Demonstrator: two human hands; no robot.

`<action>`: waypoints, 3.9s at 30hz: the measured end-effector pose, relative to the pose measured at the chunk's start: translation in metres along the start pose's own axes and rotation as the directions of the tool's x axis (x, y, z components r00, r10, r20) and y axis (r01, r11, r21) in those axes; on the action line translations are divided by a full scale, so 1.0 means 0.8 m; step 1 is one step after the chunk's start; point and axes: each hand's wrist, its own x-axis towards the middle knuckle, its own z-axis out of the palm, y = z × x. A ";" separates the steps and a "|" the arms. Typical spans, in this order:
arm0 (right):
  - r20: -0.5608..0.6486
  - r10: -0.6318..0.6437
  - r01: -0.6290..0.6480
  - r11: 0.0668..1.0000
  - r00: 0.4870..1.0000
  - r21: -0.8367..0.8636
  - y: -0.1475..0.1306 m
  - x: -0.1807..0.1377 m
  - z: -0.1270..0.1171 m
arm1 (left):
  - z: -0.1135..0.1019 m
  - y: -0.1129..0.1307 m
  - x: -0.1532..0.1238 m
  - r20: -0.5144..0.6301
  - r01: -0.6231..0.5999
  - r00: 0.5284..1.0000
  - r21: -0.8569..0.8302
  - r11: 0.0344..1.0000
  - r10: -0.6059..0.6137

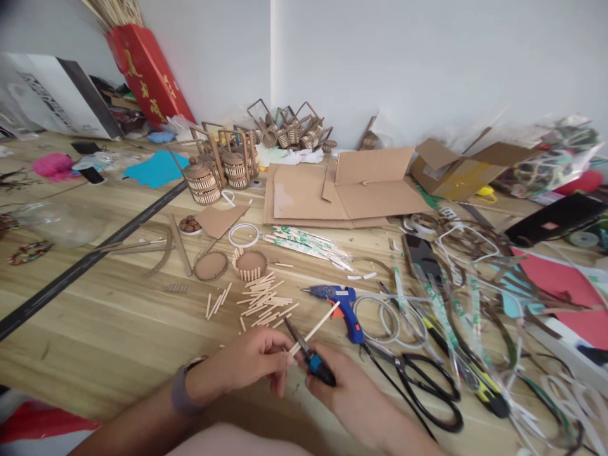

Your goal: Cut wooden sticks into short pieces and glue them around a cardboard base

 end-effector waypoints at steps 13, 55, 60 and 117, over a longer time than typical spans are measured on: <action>0.128 0.035 -0.056 0.986 0.991 0.158 0.003 0.001 -0.008 | -0.002 0.010 -0.006 -0.001 -0.072 0.997 0.168 0.983 0.074; -0.179 -0.682 0.315 0.533 0.709 -0.785 0.033 0.057 0.000 | 0.006 0.005 -0.003 -0.266 0.091 0.931 0.832 0.548 0.249; -0.292 -0.648 0.226 0.594 0.703 -0.772 0.036 0.057 0.010 | 0.011 0.005 0.000 -0.281 0.188 0.939 0.902 0.388 0.198; -0.211 -0.515 0.400 0.816 0.830 -0.418 0.027 0.039 0.025 | -0.003 -0.006 0.009 -0.232 -0.121 0.963 0.078 0.989 0.137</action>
